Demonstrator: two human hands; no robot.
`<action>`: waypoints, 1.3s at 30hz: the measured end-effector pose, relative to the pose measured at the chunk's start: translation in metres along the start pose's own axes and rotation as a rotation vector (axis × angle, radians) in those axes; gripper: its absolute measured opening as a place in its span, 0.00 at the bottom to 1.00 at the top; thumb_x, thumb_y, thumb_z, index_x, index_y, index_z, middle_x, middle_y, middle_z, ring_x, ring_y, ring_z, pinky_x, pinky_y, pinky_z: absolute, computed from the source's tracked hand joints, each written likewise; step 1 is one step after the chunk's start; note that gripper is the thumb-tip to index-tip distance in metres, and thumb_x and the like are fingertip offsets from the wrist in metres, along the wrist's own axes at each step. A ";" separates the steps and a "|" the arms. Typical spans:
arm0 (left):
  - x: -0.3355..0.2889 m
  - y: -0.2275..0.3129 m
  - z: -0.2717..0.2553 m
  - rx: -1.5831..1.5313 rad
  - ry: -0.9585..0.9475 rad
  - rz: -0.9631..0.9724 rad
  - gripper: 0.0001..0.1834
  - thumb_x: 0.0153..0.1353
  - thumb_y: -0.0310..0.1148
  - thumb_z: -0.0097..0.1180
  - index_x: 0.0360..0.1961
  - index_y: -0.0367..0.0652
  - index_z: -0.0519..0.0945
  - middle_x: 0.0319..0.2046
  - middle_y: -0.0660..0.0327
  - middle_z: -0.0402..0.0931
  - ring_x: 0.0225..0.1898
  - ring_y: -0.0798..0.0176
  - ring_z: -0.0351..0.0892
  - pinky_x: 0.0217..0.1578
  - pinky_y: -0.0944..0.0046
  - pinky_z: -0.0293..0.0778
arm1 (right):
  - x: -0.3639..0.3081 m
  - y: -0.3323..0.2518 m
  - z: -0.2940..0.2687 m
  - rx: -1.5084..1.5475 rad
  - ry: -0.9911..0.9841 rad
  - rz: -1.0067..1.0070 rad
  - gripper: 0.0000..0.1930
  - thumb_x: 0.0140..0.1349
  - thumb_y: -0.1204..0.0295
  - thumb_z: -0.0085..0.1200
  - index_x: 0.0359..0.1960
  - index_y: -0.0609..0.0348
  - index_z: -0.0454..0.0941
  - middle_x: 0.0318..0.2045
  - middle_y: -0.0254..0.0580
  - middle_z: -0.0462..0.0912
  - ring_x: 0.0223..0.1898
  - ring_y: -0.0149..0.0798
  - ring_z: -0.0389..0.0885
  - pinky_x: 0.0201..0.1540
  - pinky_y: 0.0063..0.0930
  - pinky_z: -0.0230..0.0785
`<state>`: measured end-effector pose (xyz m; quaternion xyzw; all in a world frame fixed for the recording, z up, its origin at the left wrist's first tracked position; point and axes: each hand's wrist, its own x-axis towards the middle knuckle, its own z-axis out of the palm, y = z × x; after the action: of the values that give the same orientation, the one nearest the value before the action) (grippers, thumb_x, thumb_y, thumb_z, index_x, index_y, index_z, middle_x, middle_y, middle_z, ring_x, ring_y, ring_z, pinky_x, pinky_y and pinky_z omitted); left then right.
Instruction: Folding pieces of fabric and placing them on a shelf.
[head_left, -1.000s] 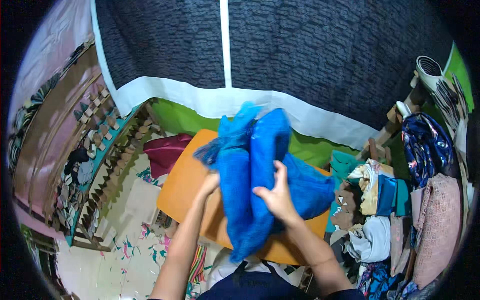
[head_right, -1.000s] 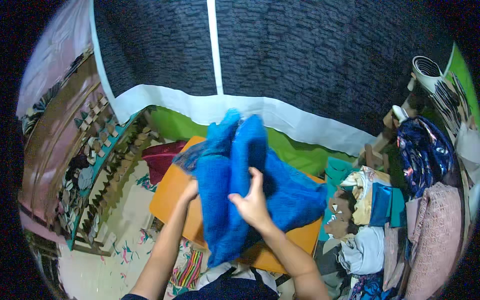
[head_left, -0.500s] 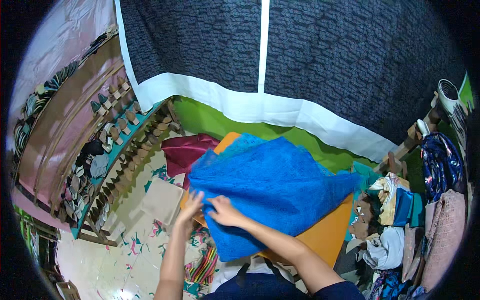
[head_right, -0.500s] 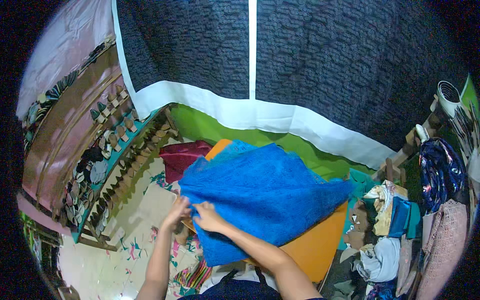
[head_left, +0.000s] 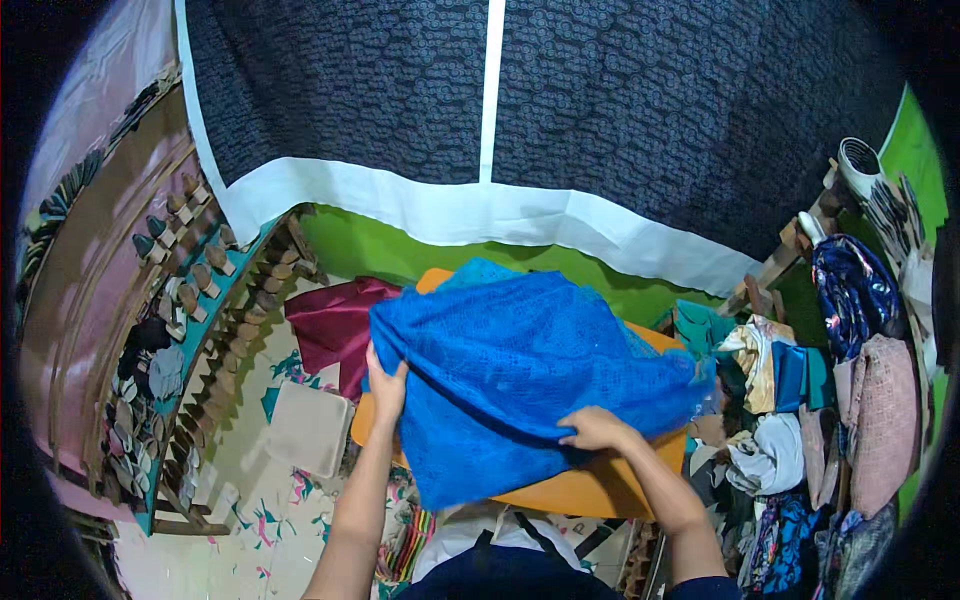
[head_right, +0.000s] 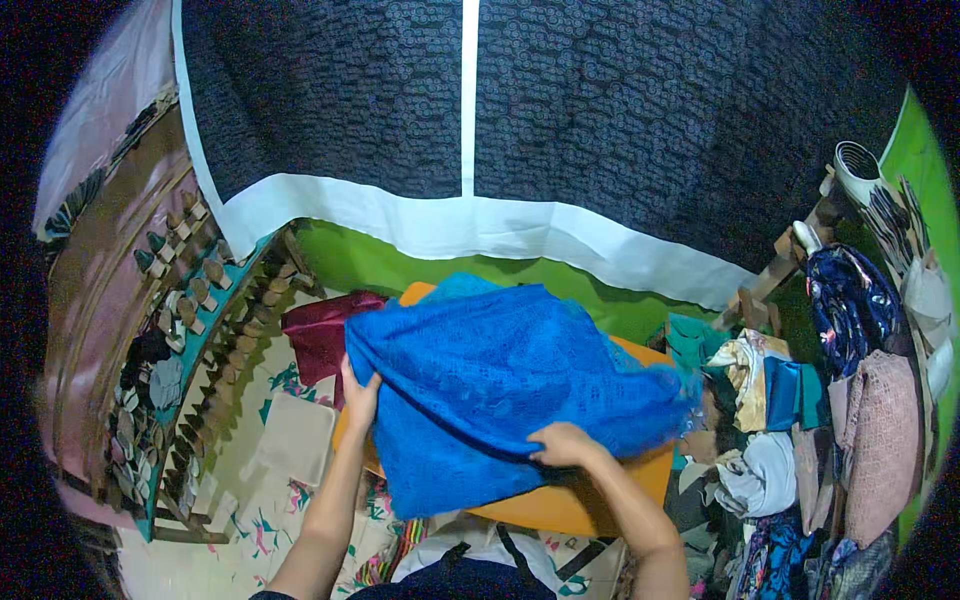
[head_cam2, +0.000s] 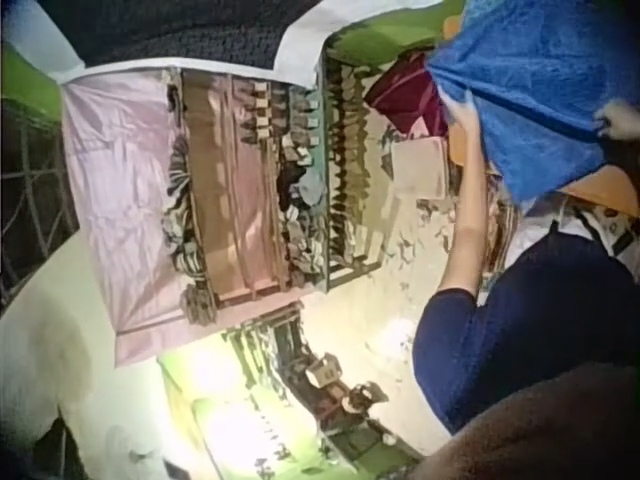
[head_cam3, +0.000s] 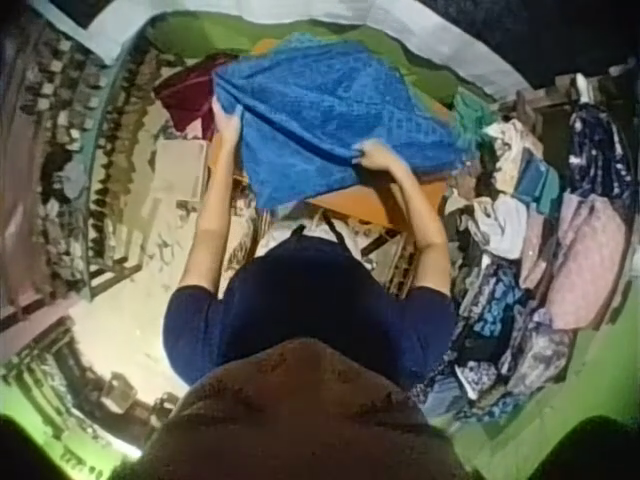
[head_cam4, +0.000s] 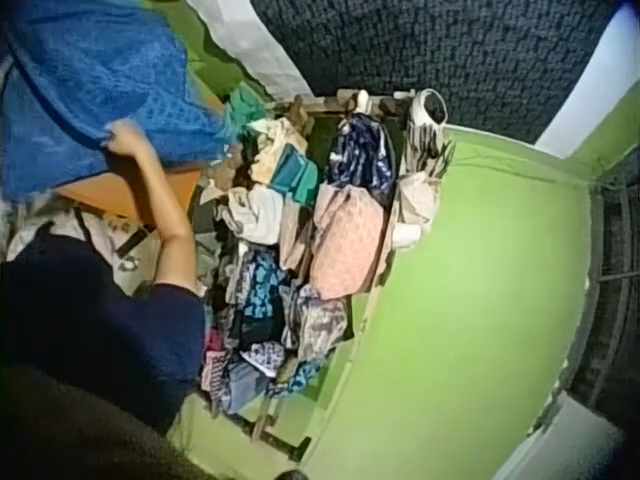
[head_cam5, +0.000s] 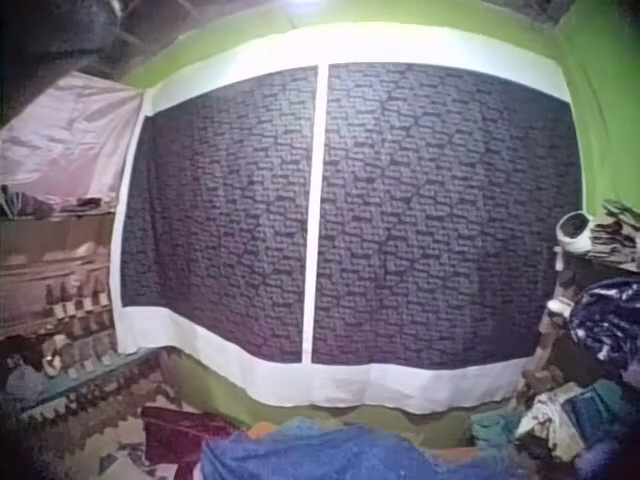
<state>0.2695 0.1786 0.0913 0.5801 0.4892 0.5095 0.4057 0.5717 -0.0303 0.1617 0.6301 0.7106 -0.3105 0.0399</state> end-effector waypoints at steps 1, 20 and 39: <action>0.016 0.008 -0.001 0.011 -0.030 0.095 0.39 0.46 0.22 0.58 0.59 0.34 0.53 0.55 0.46 0.60 0.57 0.52 0.60 0.58 0.61 0.54 | -0.001 -0.013 0.007 0.059 0.061 -0.041 0.19 0.50 0.59 0.54 0.42 0.54 0.77 0.39 0.51 0.78 0.41 0.52 0.75 0.43 0.41 0.67; -0.025 0.138 0.087 1.006 -0.924 0.989 0.52 0.32 0.34 0.67 0.63 0.59 0.54 0.64 0.58 0.49 0.64 0.52 0.48 0.61 0.46 0.45 | -0.003 0.009 -0.051 -0.046 0.132 -0.089 0.26 0.50 0.54 0.55 0.42 0.63 0.71 0.40 0.54 0.76 0.43 0.54 0.74 0.43 0.42 0.67; -0.093 0.119 0.104 1.036 -0.588 0.817 0.13 0.45 0.28 0.52 0.36 0.48 0.73 0.30 0.62 0.70 0.40 0.60 0.70 0.53 0.55 0.61 | 0.080 0.181 -0.059 1.581 0.339 0.347 0.21 0.44 0.74 0.59 0.42 0.66 0.73 0.37 0.46 0.79 0.37 0.38 0.78 0.40 0.39 0.72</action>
<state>0.3908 0.0673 0.1731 0.9476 0.2827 0.1462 -0.0293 0.7415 0.0706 0.1029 0.6114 0.1716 -0.6087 -0.4756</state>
